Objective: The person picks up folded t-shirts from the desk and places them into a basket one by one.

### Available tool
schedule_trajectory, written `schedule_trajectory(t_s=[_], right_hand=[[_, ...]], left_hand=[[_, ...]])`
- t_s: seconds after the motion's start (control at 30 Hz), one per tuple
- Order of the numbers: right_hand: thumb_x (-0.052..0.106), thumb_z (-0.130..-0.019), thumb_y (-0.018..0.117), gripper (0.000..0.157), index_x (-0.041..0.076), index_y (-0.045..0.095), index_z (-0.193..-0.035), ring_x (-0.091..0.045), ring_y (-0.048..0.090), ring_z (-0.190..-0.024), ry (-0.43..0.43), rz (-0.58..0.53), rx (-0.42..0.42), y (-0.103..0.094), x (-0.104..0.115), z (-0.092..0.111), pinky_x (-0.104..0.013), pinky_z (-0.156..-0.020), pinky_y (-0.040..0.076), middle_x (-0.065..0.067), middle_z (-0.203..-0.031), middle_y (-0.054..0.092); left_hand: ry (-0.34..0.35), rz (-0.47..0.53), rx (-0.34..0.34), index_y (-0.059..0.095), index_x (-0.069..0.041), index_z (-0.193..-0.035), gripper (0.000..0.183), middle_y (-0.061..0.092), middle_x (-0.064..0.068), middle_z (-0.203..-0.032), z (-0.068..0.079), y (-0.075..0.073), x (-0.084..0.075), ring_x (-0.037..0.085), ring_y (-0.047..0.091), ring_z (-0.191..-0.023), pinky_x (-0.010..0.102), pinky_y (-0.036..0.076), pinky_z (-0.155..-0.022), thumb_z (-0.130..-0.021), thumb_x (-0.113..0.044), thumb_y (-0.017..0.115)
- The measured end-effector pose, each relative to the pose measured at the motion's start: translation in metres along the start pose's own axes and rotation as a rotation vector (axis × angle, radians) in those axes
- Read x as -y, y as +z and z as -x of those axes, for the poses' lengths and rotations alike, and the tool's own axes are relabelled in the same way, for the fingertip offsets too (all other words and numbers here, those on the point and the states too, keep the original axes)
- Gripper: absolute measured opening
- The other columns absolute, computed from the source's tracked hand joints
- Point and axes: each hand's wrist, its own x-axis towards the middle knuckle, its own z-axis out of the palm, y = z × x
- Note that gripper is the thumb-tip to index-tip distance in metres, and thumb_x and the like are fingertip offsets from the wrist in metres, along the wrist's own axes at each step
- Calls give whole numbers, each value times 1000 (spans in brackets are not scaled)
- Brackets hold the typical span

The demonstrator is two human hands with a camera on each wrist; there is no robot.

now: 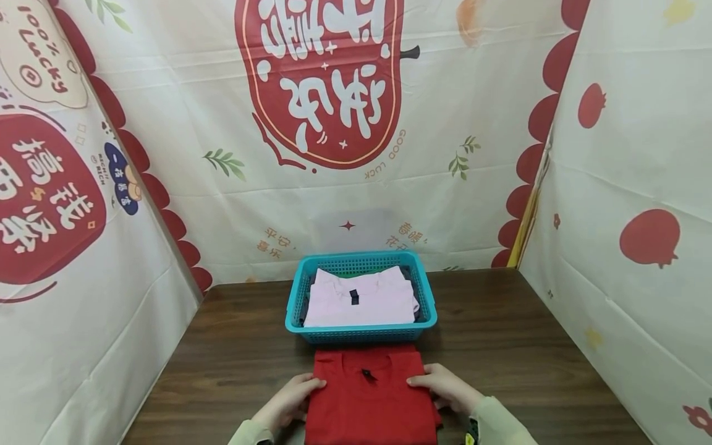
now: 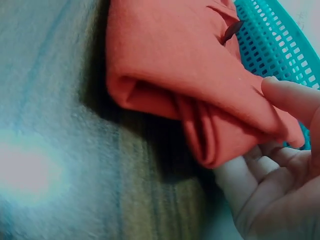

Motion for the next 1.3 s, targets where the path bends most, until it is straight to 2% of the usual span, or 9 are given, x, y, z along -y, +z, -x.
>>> schedule_trajectory(t_s=[0.2, 0.37, 0.57, 0.73, 0.97, 1.3], right_hand=[[23, -94, 62, 48, -9, 48, -126, -23, 67, -85, -18, -167, 34, -1, -6, 0, -42, -72, 57, -10, -98, 68], [17, -93, 61, 45, -9, 47, -126, -25, 68, -86, -34, -226, 46, -1, -6, 1, -45, -75, 56, -11, -98, 68], [12, -94, 59, 42, -11, 46, -127, -25, 68, -87, -74, -240, 71, -2, -5, 0, -45, -75, 56, -11, -98, 69], [12, -94, 59, 47, -13, 40, -130, -25, 67, -88, -97, -220, 63, -2, -3, 1, -47, -75, 56, -11, -99, 68], [13, -94, 60, 57, -16, 33, -135, -25, 67, -88, -115, -213, 59, -1, -1, 6, -48, -74, 56, -11, -101, 67], [14, -95, 59, 57, -16, 32, -135, -25, 68, -85, -146, -189, 78, 0, 7, 19, -46, -71, 57, -11, -101, 68]], left_hand=[[34, 24, 10, 58, -1, -114, 32, 66, 7, -84, 1, -3, 2, 15, 63, -60, 27, 50, -45, -91, -24, 60], [74, 45, 4, 57, -2, -113, 27, 65, 7, -84, 1, -4, 3, 15, 62, -57, 27, 50, -44, -91, -19, 61], [102, 53, -28, 54, 2, -121, 34, 63, 8, -92, 1, -4, 2, 16, 62, -59, 29, 52, -46, -92, -13, 62], [125, 46, -47, 52, 3, -123, 37, 65, 9, -90, 6, -4, -3, 16, 64, -61, 32, 53, -48, -91, -11, 63], [133, 27, -38, 52, 2, -123, 36, 68, 10, -86, 13, -3, -11, 17, 65, -60, 36, 55, -50, -91, -11, 63], [144, 5, -40, 51, 3, -125, 39, 69, 10, -88, 25, -3, -19, 17, 66, -63, 38, 57, -56, -91, -12, 64]])
